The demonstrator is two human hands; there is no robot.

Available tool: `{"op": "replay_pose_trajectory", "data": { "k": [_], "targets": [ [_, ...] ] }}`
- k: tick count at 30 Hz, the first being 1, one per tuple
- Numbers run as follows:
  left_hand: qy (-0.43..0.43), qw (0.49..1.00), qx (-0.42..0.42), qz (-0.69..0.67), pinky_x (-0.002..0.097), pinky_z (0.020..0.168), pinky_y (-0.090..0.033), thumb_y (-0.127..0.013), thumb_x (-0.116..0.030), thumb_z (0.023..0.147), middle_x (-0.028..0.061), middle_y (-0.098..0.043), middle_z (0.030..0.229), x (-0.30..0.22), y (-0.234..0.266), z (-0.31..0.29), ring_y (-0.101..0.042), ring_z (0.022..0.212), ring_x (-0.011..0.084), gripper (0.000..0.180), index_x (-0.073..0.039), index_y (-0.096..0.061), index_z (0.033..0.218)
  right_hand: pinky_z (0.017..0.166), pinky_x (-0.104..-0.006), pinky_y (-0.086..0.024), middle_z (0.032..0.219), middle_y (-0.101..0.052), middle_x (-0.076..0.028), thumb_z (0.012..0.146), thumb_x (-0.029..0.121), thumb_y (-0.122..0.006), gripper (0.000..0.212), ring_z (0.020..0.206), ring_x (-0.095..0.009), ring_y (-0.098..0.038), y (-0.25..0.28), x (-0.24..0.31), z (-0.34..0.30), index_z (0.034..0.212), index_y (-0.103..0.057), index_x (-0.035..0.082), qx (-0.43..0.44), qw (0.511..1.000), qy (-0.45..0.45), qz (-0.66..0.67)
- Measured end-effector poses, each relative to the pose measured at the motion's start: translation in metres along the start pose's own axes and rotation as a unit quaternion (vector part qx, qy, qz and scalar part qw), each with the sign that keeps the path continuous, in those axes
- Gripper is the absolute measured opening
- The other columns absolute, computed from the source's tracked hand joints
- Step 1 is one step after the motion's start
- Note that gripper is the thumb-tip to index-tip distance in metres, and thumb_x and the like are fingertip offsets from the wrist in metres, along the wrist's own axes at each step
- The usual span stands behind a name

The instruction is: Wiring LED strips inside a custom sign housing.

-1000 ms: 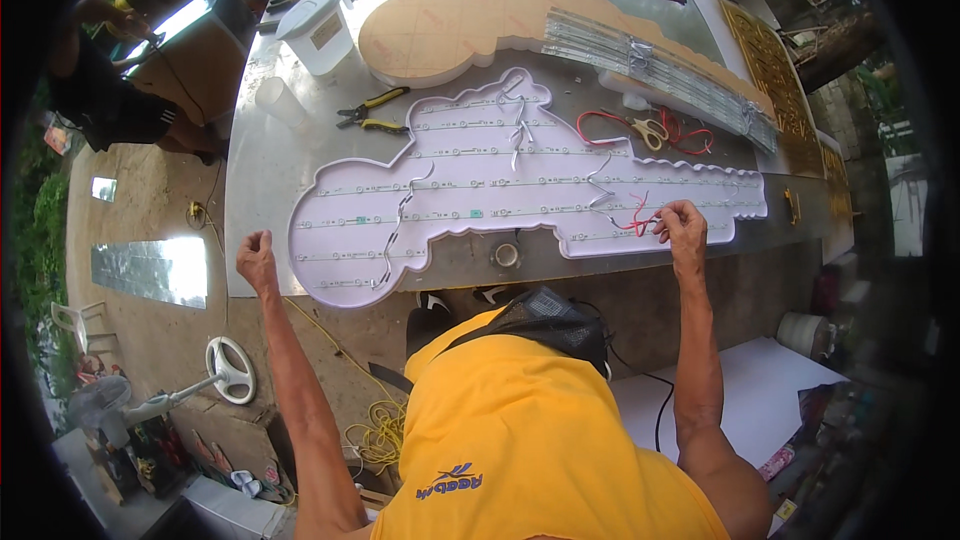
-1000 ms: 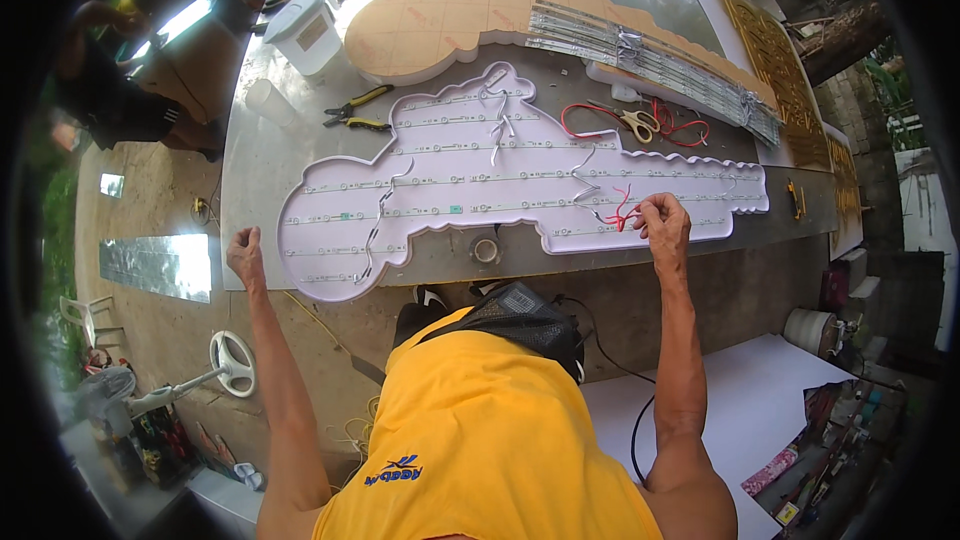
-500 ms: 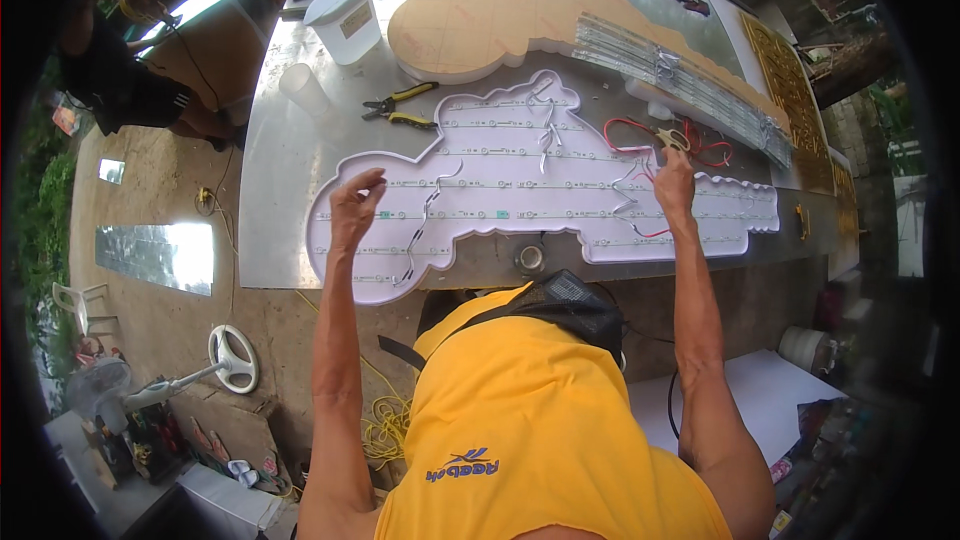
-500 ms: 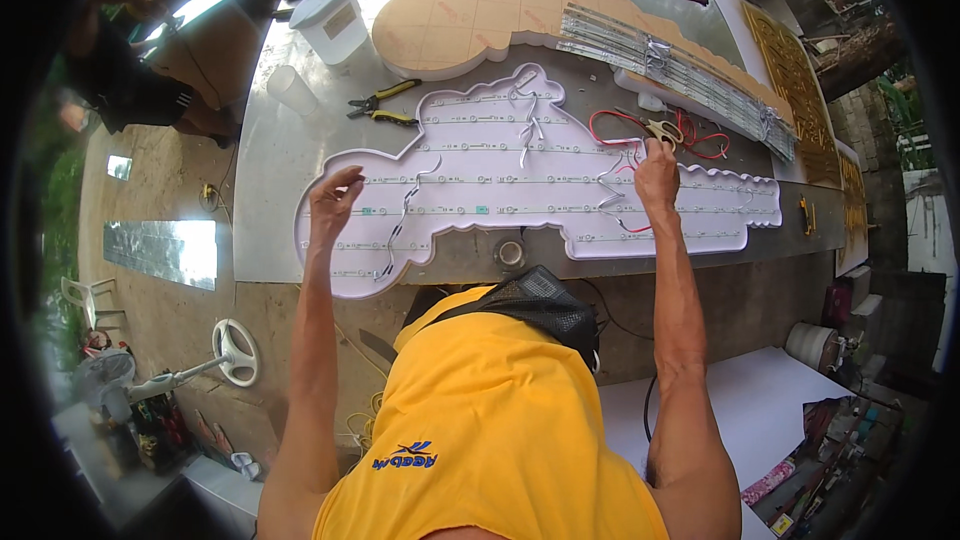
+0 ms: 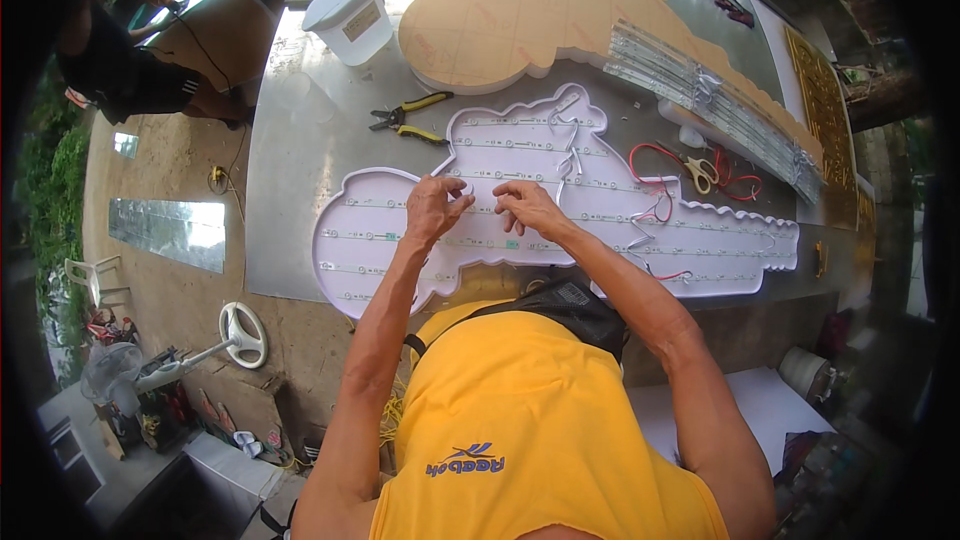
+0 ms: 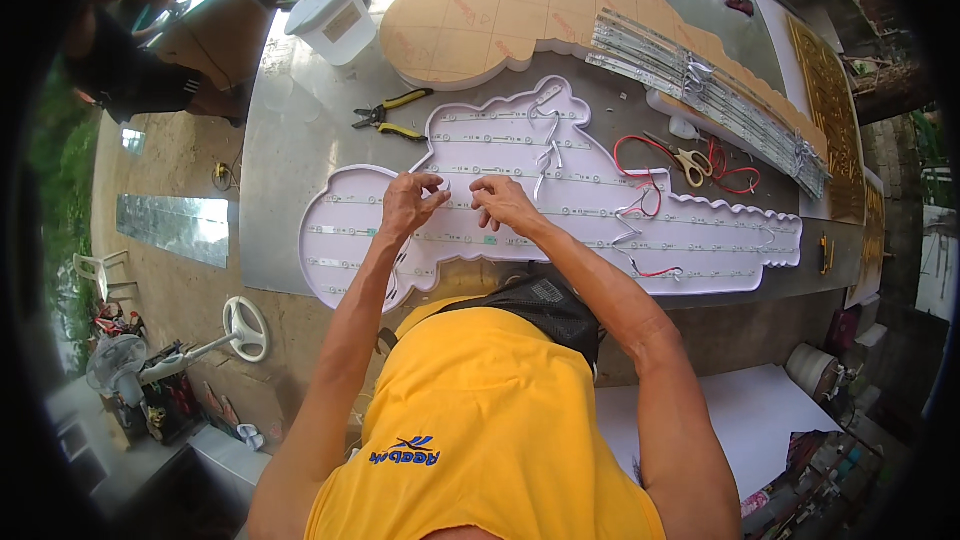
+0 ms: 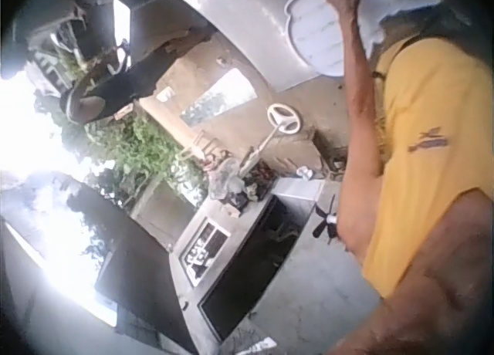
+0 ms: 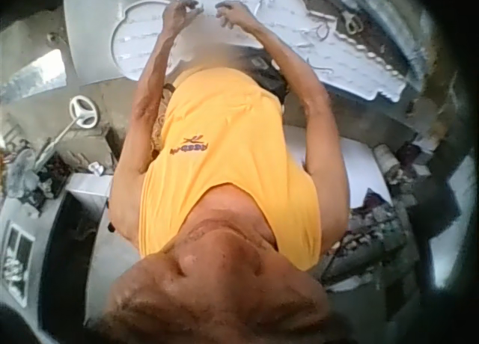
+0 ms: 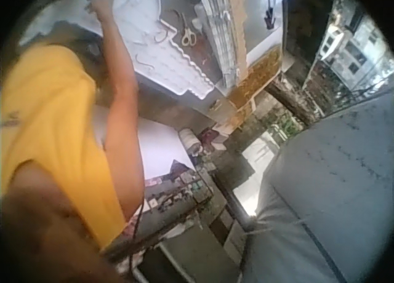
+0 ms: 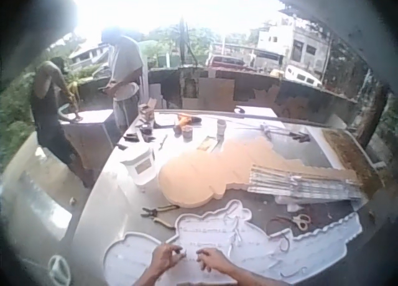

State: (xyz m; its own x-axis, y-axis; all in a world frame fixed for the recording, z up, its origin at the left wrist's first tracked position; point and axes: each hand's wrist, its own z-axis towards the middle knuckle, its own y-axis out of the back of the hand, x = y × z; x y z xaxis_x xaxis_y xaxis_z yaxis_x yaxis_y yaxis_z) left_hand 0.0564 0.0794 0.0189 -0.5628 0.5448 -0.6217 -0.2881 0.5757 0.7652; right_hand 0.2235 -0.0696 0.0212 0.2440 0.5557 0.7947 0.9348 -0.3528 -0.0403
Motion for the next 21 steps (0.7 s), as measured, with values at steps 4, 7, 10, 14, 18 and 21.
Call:
{"op": "replay_pose_trajectory", "data": {
  "k": [4, 7, 10, 14, 18, 21],
  "targets": [
    [-0.013, 0.998, -0.012, -0.052, 0.0364, 0.074, -0.053, -0.079, -0.022, 0.08, 0.01, -0.074, 0.091, 0.009, -0.007, 0.009, -0.065, 0.078, 0.0247, 0.025, -0.007, -0.078, 0.1, 0.044, -0.0242, -0.049, 0.098, -0.069, -0.016, 0.095, 0.013, -0.06, 0.039, 0.062, -0.017, -0.067, -0.011, -0.001, 0.023, 0.128, -0.059, -0.008, 0.025, 0.998, -0.019, 0.061],
    [-0.002, 0.994, -0.025, -0.107, 0.0343, 0.073, -0.053, -0.076, -0.016, 0.082, 0.0098, -0.073, 0.089, 0.015, -0.013, 0.005, -0.065, 0.078, 0.0229, 0.02, -0.006, -0.076, 0.1, 0.045, -0.0237, -0.05, 0.097, -0.069, -0.015, 0.097, 0.013, -0.061, 0.034, 0.064, -0.016, -0.068, -0.022, 0.001, 0.032, 0.125, -0.061, -0.008, 0.024, 0.992, -0.016, 0.119],
    [0.038, 0.97, -0.042, -0.235, 0.031, 0.072, -0.053, -0.074, -0.009, 0.085, 0.0078, -0.07, 0.088, 0.019, -0.02, -0.006, -0.065, 0.078, 0.0184, 0.025, -0.004, -0.071, 0.109, 0.046, -0.0237, -0.051, 0.097, -0.07, -0.014, 0.097, 0.013, -0.065, 0.031, 0.064, -0.016, -0.068, -0.034, -0.004, 0.043, 0.12, -0.063, -0.006, 0.008, 0.977, -0.067, 0.203],
    [0.048, 0.942, -0.036, -0.331, 0.0251, 0.074, -0.051, -0.07, -0.002, 0.091, 0.0014, -0.067, 0.092, 0.023, -0.018, -0.019, -0.06, 0.082, 0.0091, 0.038, -0.001, -0.061, 0.128, 0.049, -0.0241, -0.054, 0.095, -0.071, -0.012, 0.095, 0.01, -0.068, 0.026, 0.065, -0.017, -0.068, -0.04, -0.002, 0.045, 0.116, -0.065, -0.005, 0.021, 0.972, -0.061, 0.226],
    [0.028, 0.945, -0.078, -0.316, 0.0258, 0.074, -0.051, -0.071, -0.003, 0.09, 0.0018, -0.067, 0.091, 0.023, -0.021, -0.021, -0.06, 0.08, 0.0093, 0.036, -0.002, -0.063, 0.125, 0.056, -0.0247, -0.058, 0.091, -0.072, -0.011, 0.094, 0.005, -0.069, 0.021, 0.067, -0.017, -0.069, -0.048, 0.0, 0.044, 0.112, -0.068, -0.005, -0.005, 0.966, -0.02, 0.259],
    [0.005, 0.954, -0.116, -0.275, 0.0261, 0.073, -0.051, -0.073, -0.004, 0.089, 0.0032, -0.068, 0.091, 0.022, -0.023, -0.02, -0.059, 0.078, 0.0102, 0.031, -0.002, -0.068, 0.119, 0.061, -0.0261, -0.06, 0.09, -0.072, -0.012, 0.093, 0.004, -0.068, 0.02, 0.07, -0.017, -0.071, -0.053, 0.006, 0.041, 0.11, -0.068, -0.006, -0.031, 0.968, 0.002, 0.247]
  ]
}}
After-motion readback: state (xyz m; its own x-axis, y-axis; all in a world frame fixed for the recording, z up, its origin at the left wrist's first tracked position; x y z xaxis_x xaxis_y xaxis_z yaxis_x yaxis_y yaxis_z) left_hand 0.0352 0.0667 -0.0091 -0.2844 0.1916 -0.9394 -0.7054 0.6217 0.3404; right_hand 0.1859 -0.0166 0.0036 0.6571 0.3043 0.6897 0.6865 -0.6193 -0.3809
